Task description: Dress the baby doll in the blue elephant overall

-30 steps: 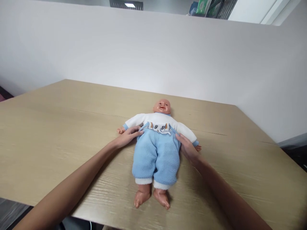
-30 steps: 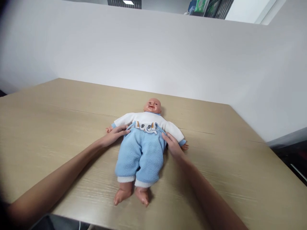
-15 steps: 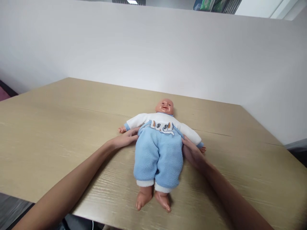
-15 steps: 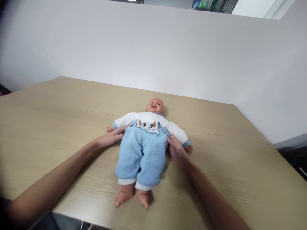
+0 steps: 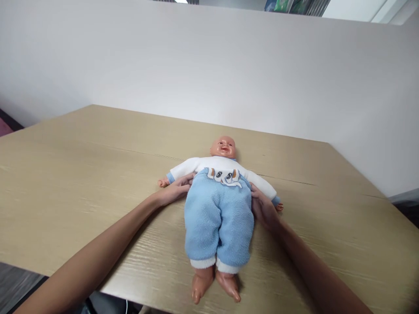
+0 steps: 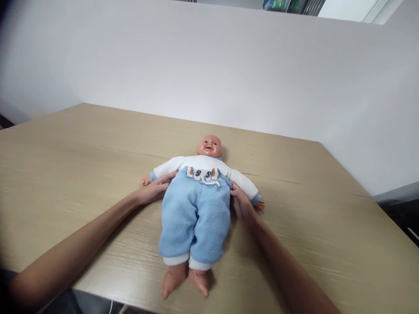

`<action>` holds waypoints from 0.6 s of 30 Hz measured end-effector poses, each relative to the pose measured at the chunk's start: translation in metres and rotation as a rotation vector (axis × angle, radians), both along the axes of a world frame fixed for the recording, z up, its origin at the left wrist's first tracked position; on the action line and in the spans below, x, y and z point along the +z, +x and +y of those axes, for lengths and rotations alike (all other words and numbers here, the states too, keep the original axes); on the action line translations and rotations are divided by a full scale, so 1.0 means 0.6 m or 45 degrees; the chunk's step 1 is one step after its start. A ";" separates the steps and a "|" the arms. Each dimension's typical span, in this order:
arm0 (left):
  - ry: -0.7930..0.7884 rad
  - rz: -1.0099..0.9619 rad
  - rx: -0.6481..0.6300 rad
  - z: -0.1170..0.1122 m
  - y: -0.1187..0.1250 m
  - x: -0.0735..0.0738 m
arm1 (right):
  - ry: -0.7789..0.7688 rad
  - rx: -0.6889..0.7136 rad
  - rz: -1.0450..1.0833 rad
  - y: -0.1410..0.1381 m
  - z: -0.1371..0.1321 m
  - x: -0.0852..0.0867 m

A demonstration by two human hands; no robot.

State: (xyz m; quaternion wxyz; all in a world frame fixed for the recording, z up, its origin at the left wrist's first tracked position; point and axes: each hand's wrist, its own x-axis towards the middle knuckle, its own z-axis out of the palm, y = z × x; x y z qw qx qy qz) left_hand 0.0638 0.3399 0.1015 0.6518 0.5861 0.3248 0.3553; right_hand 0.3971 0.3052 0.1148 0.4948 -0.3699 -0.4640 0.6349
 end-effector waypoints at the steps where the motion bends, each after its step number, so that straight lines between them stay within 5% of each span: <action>1: 0.016 0.003 -0.031 0.001 -0.003 0.002 | 0.037 0.028 -0.056 0.008 0.002 -0.002; 7: 0.093 0.023 -0.278 0.009 -0.023 0.011 | 0.152 0.209 -0.382 0.064 0.019 -0.002; 13: 0.272 0.340 -0.292 0.013 -0.046 0.023 | 0.654 0.305 -0.883 0.082 0.024 0.016; 18: 0.374 0.254 -0.246 0.014 -0.038 0.024 | 0.618 0.244 -0.783 0.062 0.013 0.015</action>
